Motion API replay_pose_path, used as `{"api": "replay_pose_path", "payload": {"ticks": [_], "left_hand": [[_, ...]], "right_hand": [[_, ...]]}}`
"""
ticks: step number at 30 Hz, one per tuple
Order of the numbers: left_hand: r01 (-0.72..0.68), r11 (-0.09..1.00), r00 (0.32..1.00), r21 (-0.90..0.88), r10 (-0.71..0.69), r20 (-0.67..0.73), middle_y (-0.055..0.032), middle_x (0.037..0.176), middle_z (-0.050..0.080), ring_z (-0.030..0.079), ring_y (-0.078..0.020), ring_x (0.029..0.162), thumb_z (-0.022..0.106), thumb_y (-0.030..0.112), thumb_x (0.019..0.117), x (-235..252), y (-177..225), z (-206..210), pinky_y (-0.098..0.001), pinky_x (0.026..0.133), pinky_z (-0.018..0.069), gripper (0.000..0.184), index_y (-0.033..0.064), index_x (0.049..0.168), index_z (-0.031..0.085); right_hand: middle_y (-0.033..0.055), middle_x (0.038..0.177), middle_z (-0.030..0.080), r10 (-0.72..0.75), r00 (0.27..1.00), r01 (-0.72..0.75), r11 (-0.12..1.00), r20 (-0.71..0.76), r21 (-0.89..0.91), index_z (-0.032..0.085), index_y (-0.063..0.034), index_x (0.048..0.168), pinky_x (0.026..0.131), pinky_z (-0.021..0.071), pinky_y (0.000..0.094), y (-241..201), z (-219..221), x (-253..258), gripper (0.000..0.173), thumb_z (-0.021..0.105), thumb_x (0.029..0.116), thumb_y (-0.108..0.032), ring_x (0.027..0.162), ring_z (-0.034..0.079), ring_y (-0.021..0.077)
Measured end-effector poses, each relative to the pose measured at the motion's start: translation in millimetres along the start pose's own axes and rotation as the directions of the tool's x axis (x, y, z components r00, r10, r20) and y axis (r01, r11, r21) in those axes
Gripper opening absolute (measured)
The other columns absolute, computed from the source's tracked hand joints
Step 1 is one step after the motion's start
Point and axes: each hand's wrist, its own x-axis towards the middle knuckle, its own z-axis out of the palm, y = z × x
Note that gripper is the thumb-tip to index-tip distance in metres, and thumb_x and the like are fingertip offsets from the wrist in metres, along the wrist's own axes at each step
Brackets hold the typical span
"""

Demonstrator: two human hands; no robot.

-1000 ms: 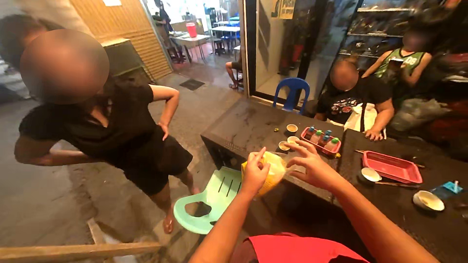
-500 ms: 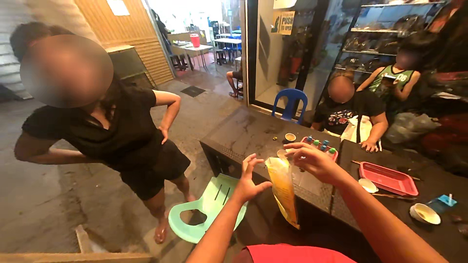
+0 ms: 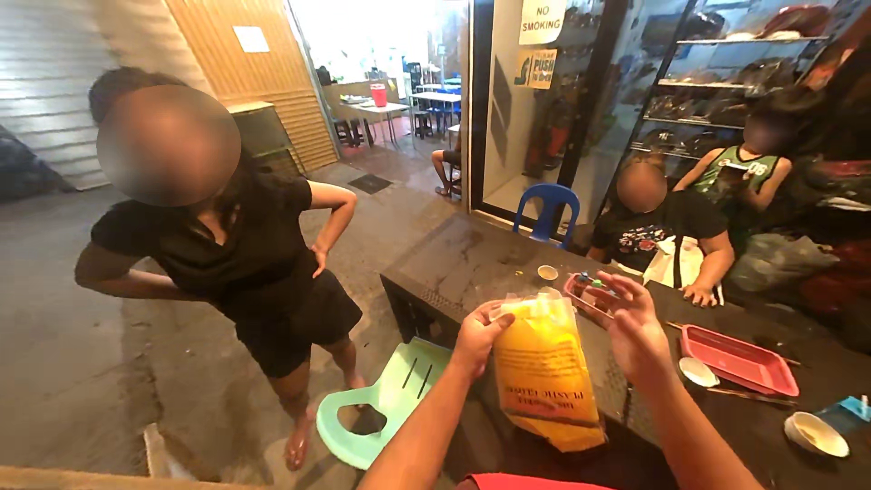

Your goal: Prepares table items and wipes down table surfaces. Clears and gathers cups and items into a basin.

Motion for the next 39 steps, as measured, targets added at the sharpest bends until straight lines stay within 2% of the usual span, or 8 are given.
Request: {"api": "replay_pose_path", "payload": {"ticks": [5,9,17,25,29,32,37,39], "left_hand": [[-0.064,0.985,0.997,0.159,0.056,0.053,-0.0107,0.125,0.068,0.068,-0.0116,0.108,0.070,0.002,0.0911,0,5,-4,-0.0303,0.095,0.0576,0.040,-0.0036,0.130,0.063],[-0.125,0.914,0.992,0.387,0.102,0.080,-0.0116,0.128,0.069,0.067,-0.0106,0.112,0.075,0.011,0.0909,-6,10,2,-0.0297,0.099,0.0552,0.045,-0.0011,0.132,0.063],[-0.245,0.764,0.965,0.598,0.253,0.071,-0.0177,0.128,0.068,0.066,-0.0208,0.118,0.073,0.007,0.0904,-18,7,-4,-0.0369,0.106,0.0502,0.040,-0.0014,0.129,0.067],[-0.188,0.763,0.979,0.618,0.194,0.058,-0.0182,0.131,0.067,0.065,-0.0228,0.120,0.071,0.007,0.0924,-25,9,-13,-0.0388,0.107,0.0497,0.040,-0.0014,0.131,0.065],[-0.185,0.765,0.976,0.617,0.215,0.027,-0.0165,0.129,0.067,0.065,-0.0204,0.119,0.074,0.010,0.0915,-23,7,-13,-0.0374,0.106,0.0502,0.040,0.0002,0.130,0.066],[-0.220,0.753,0.966,0.620,0.257,0.030,-0.0170,0.126,0.069,0.066,-0.0200,0.118,0.073,0.011,0.0925,-21,9,-11,-0.0365,0.106,0.0513,0.038,-0.0016,0.128,0.067],[-0.204,0.775,0.969,0.598,0.249,0.008,-0.0147,0.121,0.071,0.069,-0.0167,0.110,0.071,0.017,0.0952,-15,-1,-22,-0.0352,0.099,0.0558,0.037,-0.0017,0.127,0.067],[-0.169,0.855,0.980,0.491,0.200,-0.011,-0.0125,0.123,0.070,0.069,-0.0142,0.109,0.066,0.014,0.0976,-14,0,-25,-0.0337,0.098,0.0565,0.035,-0.0004,0.129,0.065]], "right_hand": [[0.0088,0.155,0.046,-0.323,0.891,0.448,0.735,0.318,-0.508,0.061,-0.0235,0.135,0.114,0.0440,0.0388,-11,14,-14,0.060,0.072,0.0877,-0.058,0.145,0.041,0.0211],[0.0169,0.123,0.069,-0.192,0.793,0.606,0.339,0.578,-0.719,0.068,-0.0109,0.131,0.100,0.0493,0.0599,-32,46,-11,0.048,0.069,0.0929,-0.040,0.118,0.063,0.0393],[0.0213,0.105,0.073,0.300,0.803,0.413,0.343,0.515,-0.844,0.065,0.0035,0.121,0.109,0.0367,0.0660,-33,83,-4,0.052,0.080,0.0889,-0.035,0.109,0.067,0.0430],[0.0200,0.115,0.070,0.220,0.754,0.488,0.442,0.619,-0.752,0.079,-0.0067,0.099,0.095,0.0454,0.0686,-9,83,7,0.025,0.084,0.0844,-0.026,0.114,0.060,0.0472],[0.0220,0.099,0.071,0.170,0.797,0.459,0.453,0.579,-0.765,0.070,0.0021,0.111,0.093,0.0493,0.0663,-22,79,7,0.041,0.083,0.0854,-0.028,0.097,0.067,0.0447],[0.0181,0.113,0.073,0.353,0.739,0.437,0.396,0.573,-0.808,0.072,-0.0037,0.119,0.108,0.0370,0.0669,-30,86,9,0.043,0.079,0.0895,-0.034,0.119,0.062,0.0435],[0.0158,0.114,0.071,-0.200,0.901,0.431,0.504,0.384,-0.748,0.075,-0.0076,0.115,0.093,0.0512,0.0591,-34,47,-5,0.039,0.070,0.0924,-0.038,0.109,0.065,0.0358],[0.0149,0.118,0.068,-0.171,0.971,0.241,0.649,0.170,-0.722,0.068,-0.0040,0.126,0.092,0.0535,0.0460,-30,23,-8,0.047,0.070,0.0920,-0.037,0.109,0.063,0.0261]]}}
